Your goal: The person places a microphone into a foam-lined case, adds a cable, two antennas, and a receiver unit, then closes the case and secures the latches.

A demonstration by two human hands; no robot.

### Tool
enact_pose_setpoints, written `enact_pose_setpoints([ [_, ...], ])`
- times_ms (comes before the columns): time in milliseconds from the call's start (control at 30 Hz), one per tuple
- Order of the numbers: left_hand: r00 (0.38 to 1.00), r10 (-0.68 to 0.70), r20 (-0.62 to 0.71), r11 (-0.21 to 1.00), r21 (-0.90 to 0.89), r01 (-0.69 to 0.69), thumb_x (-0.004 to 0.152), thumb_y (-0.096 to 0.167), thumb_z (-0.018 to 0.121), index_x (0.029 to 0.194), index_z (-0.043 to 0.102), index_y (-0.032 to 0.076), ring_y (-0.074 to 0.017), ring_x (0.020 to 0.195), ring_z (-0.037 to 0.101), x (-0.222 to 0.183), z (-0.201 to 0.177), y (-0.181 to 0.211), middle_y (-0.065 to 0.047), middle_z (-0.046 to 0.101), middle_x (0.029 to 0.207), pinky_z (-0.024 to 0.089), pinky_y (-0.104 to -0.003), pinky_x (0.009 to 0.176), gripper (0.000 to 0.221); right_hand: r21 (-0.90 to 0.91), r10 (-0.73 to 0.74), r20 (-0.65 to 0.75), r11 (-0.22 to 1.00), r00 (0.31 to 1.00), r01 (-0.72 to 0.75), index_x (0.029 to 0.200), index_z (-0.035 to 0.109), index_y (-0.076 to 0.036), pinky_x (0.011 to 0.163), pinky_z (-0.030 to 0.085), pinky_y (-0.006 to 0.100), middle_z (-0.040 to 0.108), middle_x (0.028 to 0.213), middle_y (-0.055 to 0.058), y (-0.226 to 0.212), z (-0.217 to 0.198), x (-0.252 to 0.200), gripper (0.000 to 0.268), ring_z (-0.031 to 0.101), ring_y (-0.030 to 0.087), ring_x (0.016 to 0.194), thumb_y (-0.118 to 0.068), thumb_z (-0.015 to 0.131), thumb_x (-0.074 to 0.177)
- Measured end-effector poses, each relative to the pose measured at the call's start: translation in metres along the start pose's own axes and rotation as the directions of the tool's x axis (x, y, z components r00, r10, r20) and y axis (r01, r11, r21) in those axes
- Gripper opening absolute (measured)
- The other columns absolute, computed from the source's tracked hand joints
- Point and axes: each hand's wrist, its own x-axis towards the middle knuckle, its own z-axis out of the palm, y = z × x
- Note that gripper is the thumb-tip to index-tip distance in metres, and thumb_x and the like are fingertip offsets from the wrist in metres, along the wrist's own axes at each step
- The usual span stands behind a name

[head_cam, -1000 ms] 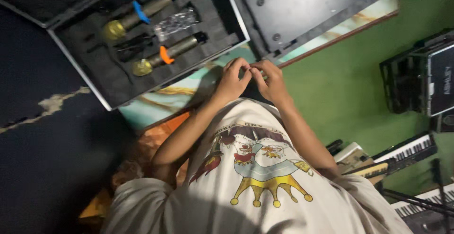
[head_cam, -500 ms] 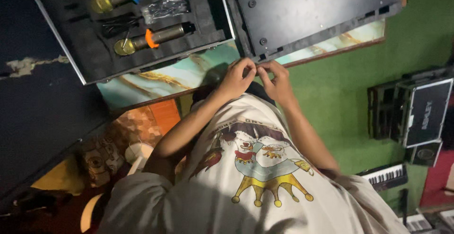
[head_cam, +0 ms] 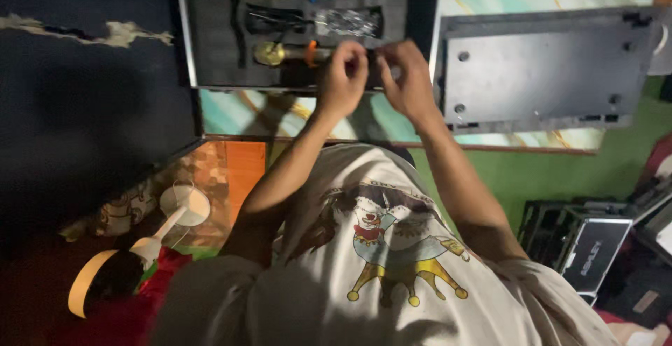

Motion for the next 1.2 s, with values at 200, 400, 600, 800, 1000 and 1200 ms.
enact_pose_setpoints([
  [200,0.961,0.097,-0.260,0.964,0.264,-0.026,0.094,0.011,0.071,0.134,0.052,0.006,-0.0314,0.120,0.062,0.099,-0.072,-0.088,-0.016,0.065,0.125,0.049,-0.042,0.104,0.045,-0.401,-0.148,-0.061,0.909,0.987,0.112,0.132,0.058,-0.001,0.103,0.048,0.048,0.056,0.134,0.024,0.073,0.055,0.095,0.046,0.053,0.043,0.120,-0.006,0.077,0.090],
  [400,0.924,-0.034,-0.382,0.957,0.255,0.141,0.091,0.012,0.076,0.155,0.030,0.004,-0.0428,0.135,0.049,0.161,-0.100,-0.151,-0.025,0.050,0.146,0.042,-0.048,0.113,0.079,-0.438,0.006,-0.267,0.890,0.964,-0.127,0.142,0.046,-0.004,0.100,0.042,0.053,0.054,0.136,0.023,0.124,0.086,0.133,0.061,0.051,0.043,0.115,-0.017,0.083,0.095],
  [600,0.933,0.049,-0.357,0.867,0.479,0.138,0.084,0.015,0.083,0.155,0.031,0.005,-0.0459,0.136,0.045,0.165,-0.092,-0.155,-0.027,0.048,0.143,0.034,-0.053,0.117,0.088,-0.499,0.024,-0.295,0.849,0.955,-0.176,0.145,0.047,-0.006,0.104,0.042,0.055,0.048,0.139,0.027,0.119,0.099,0.139,0.062,0.048,0.049,0.119,-0.014,0.080,0.092],
  [800,0.946,0.049,-0.320,0.928,0.364,0.075,0.092,0.008,0.081,0.152,0.038,0.009,-0.0350,0.133,0.056,0.160,-0.101,-0.142,-0.020,0.056,0.144,0.047,-0.041,0.111,0.074,-0.612,-0.050,-0.175,0.787,0.983,-0.069,0.150,0.052,-0.023,0.103,0.050,0.053,0.042,0.144,0.031,0.119,0.086,0.137,0.053,0.048,0.052,0.128,-0.014,0.073,0.103],
  [1000,0.956,-0.164,-0.243,0.940,0.255,0.226,0.094,0.013,0.084,0.135,0.049,0.015,-0.0292,0.119,0.070,0.171,-0.117,-0.134,-0.010,0.069,0.127,0.057,-0.040,0.097,0.054,-0.716,0.018,0.008,0.698,1.000,-0.007,0.157,0.046,-0.010,0.104,0.052,0.051,0.043,0.145,0.031,0.127,0.074,0.141,0.058,0.050,0.051,0.127,-0.001,0.059,0.101],
  [1200,0.974,0.209,-0.092,0.841,0.525,-0.130,0.084,0.008,0.084,0.130,0.055,0.015,-0.0397,0.118,0.060,0.175,-0.123,-0.125,-0.019,0.057,0.128,0.054,-0.046,0.090,0.055,-0.830,0.142,0.174,0.554,0.974,0.068,0.153,0.047,-0.007,0.094,0.053,0.052,0.046,0.143,0.028,0.129,0.063,0.150,0.058,0.052,0.046,0.123,-0.005,0.058,0.097],
])
